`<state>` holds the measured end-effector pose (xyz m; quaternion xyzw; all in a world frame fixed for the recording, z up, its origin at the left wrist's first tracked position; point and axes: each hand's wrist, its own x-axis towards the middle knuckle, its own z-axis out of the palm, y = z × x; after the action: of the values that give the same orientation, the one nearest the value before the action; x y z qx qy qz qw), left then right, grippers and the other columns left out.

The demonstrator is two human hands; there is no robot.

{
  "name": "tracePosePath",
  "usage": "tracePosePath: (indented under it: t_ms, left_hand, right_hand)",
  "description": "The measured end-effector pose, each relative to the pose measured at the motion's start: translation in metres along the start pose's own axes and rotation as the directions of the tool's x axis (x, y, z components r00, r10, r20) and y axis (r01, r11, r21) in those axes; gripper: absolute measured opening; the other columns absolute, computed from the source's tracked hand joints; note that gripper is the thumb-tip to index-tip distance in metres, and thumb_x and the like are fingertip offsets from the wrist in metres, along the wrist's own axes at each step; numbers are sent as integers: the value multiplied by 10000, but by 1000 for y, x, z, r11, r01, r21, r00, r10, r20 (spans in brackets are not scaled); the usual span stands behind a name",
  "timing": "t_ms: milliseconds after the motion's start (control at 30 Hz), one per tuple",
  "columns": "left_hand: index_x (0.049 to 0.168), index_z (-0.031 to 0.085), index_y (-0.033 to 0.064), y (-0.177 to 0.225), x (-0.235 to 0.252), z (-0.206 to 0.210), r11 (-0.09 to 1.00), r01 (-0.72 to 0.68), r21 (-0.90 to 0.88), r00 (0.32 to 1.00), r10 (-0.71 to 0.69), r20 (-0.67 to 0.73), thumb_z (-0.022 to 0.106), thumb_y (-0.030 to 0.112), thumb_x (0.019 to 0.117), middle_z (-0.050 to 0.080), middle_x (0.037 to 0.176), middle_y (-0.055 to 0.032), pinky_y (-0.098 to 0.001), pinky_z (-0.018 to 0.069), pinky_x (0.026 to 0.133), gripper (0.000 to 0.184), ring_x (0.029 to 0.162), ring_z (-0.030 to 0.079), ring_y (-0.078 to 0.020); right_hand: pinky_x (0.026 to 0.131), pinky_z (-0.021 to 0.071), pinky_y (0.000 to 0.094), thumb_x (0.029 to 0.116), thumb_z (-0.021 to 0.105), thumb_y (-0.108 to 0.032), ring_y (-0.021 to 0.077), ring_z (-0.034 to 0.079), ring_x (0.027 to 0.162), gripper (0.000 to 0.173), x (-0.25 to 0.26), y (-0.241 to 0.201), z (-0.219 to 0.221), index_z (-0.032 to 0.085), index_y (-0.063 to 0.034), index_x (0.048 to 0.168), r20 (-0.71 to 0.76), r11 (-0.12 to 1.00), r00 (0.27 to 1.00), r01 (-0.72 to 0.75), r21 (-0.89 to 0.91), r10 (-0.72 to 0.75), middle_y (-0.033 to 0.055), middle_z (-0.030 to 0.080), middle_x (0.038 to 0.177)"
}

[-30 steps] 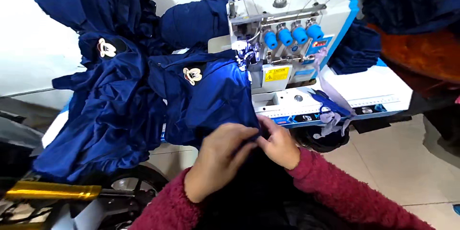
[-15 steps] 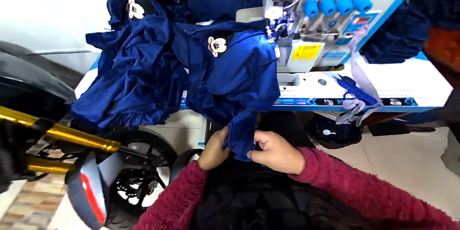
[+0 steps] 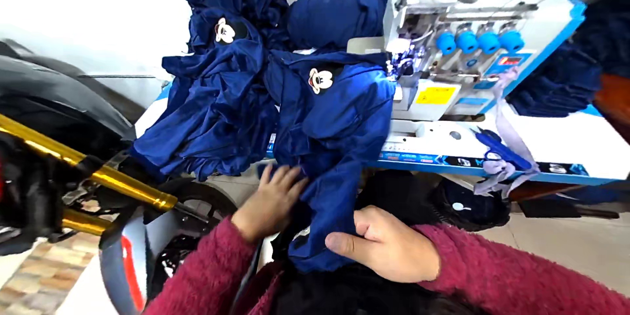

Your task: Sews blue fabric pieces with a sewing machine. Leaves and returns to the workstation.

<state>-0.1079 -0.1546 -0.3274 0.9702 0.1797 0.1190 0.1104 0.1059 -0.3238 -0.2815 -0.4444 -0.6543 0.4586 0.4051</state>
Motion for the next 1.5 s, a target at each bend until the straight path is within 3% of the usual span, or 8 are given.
tracePosePath:
  t_ms: [167,333,533,733,900,1033,1200,1500]
  left_hand:
    - [1529,445,108,57,-30,-33,791,-1,-612,1000,-11,-15,586,399,948,555,1475,-59,-448,486,1118,665,1357,531,-183]
    - [1515,430,60,85,-13,1,861,111,-496,987,-152,-44,676,280,917,593,1370,-99,-414,473,1099,682,1291,551,-180]
    - [1181,646,38,77,2,13,958,-5,-287,928,-102,-357,614,252,997,680,1007,-67,-340,582,853,284,941,669,-150]
    - [1126,685,16,73,4,10,994,-1,-114,848,-59,-527,539,121,978,691,930,-76,-324,586,787,233,861,677,-165]
    - [1126,712,21,57,6,-10,987,150,57,768,-80,-636,539,82,959,719,1033,-113,-409,567,901,248,1000,688,-247]
    - [1060,730,45,51,21,-29,998,28,47,717,13,-697,600,94,982,727,1042,-97,-441,509,989,160,1064,661,-245]
    - [1010,741,87,64,65,-19,940,-341,-16,796,280,-537,595,70,964,736,1000,-42,-386,550,951,154,1015,688,-178]
    - [950,705,88,29,98,-21,965,-190,-182,708,6,-707,687,187,939,706,982,-10,-326,516,964,101,1054,638,-152]
  right_hand:
    - [793,568,351,1082,443,-481,116,677,856,494,7,0,2,664,-39,1066,76,966,965,-246,-86,252,56,681,892]
    - [1031,498,494,1010,548,-435,284,619,1216,635,9,-12,4,483,60,1401,287,946,915,-216,-241,282,228,629,1279]
    - [694,616,409,969,665,-254,171,722,787,191,-1,-42,-70,770,-123,1061,36,628,989,121,-769,-147,33,752,936]
    - [1001,513,565,899,741,-183,335,641,1177,232,63,-29,-127,763,-123,1122,143,306,916,268,-913,-374,107,707,1181]
    - [742,592,557,976,656,-185,319,736,888,170,87,-38,-124,774,-64,987,76,328,914,220,-919,-399,136,744,943]
    - [799,585,327,976,689,-209,175,714,895,186,102,-70,-136,774,-46,1001,-398,455,475,6,-891,-785,103,748,964]
    - [712,598,381,924,704,-196,158,716,823,129,87,-16,-83,772,-94,885,-210,554,811,163,-816,-547,35,738,869]
    - [704,574,236,983,627,-233,52,686,815,190,71,-1,-91,789,-137,954,-293,651,793,164,-741,-534,-38,737,882]
